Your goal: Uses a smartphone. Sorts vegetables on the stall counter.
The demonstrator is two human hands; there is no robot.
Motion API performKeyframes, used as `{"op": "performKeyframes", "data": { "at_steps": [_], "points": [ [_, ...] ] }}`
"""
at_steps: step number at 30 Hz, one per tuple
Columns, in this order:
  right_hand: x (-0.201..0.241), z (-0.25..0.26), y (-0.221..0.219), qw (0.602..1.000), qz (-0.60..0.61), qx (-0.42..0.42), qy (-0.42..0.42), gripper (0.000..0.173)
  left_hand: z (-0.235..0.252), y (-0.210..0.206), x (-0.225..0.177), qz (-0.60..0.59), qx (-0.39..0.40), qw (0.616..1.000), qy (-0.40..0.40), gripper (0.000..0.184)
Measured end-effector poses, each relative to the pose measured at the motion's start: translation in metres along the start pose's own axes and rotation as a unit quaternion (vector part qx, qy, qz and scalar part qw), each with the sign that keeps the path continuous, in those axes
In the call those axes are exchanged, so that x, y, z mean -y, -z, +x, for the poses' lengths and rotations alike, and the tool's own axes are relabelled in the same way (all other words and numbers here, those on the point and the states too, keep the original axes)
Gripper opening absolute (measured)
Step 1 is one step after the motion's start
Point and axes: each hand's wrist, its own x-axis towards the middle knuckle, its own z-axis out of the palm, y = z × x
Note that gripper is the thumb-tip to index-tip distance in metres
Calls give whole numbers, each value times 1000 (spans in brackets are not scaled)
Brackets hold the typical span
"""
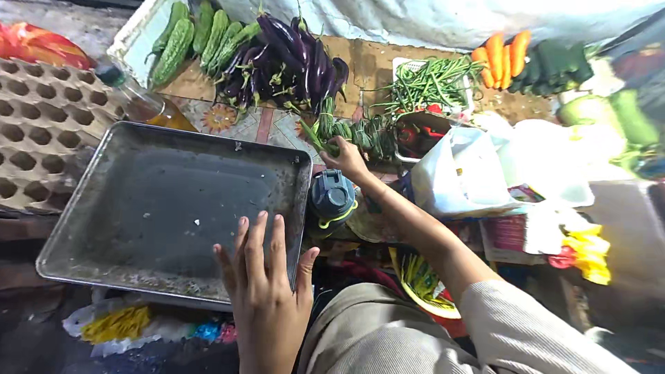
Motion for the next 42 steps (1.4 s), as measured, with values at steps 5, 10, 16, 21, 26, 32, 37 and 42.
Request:
{"op": "performKeyframes", "data": {
  "at_steps": [5,10,16,21,26,32,37,42],
  "points": [
    [11,49,-53,994,-87,4,60,49,0,-21,3,-4,31,999,19,69],
    [3,53,-79,987,-129,90,39,62,-2,-25,3,-31,35,997,64,72],
    [2,95,-61,991,-97,-9,95,37,-8,-27,1,-28,-20,995,97,79],
    [-13,156,-67,968,-237,60,60,38,-4,-23,-4,2,0,994,113,76],
    [-39,126,-49,974,-226,-5,-9,30,1,-18,-6,22,36,990,133,77],
    [-48,117,-50,976,-213,-20,-28,31,1,-19,-9,40,34,988,145,78],
    [-40,111,-38,977,-206,10,-43,30,-1,-24,-8,45,8,989,138,75],
    [-19,121,-34,981,-178,33,-67,44,-6,-24,-11,33,-11,988,150,76]
  ]
}}
